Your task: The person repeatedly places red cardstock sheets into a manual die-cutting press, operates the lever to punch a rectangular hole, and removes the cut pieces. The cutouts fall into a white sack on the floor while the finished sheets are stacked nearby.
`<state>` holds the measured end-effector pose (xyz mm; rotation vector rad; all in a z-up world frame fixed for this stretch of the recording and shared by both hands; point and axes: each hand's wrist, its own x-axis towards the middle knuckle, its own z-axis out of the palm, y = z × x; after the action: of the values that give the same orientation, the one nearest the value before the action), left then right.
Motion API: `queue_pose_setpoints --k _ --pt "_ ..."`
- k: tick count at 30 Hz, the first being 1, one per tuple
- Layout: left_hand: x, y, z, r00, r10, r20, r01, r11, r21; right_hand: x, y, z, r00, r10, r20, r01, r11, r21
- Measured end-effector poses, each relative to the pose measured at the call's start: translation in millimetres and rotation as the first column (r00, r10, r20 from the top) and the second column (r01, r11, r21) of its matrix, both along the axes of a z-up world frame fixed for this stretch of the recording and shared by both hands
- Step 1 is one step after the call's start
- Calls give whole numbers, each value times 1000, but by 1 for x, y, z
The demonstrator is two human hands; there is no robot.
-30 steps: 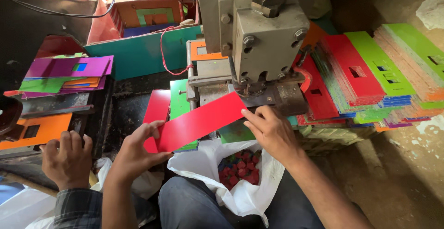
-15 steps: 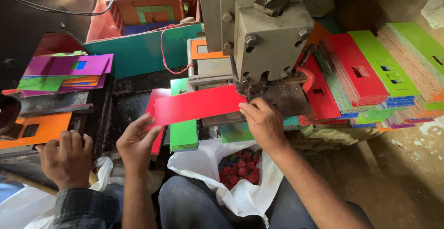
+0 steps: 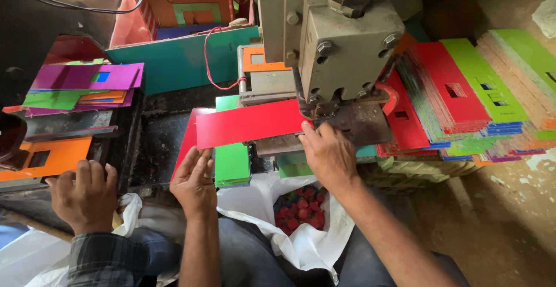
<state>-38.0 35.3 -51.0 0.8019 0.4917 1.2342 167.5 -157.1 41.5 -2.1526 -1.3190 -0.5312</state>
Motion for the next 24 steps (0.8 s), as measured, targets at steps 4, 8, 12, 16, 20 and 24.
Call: queue_pose_setpoints --k 4,8,12,16,20,24 --pt "5 -8 2 1000 0 -1 0 999 35 -2 -1 -1 999 -30 -34 25 990 -142" --pt "6 -12 8 980 41 -195 8 970 242 -4 -6 -5 1000 -5 1 5 987 -163" --pt "-6 -10 15 952 -15 -305 98 961 259 -5 -6 -4 1000 16 -20 -19 989 -146" --pt "-12 -4 17 899 12 -438 125 952 281 -4 -7 -2 999 -6 -46 -3 983 -184" --pt "-14 -3 18 906 1 -423 120 959 258 -3 -6 -2 998 -1 -60 -10 981 -193" --pt "-14 -4 21 897 -18 -441 138 960 243 0 -9 -2 998 -1 -58 -9 984 -177"
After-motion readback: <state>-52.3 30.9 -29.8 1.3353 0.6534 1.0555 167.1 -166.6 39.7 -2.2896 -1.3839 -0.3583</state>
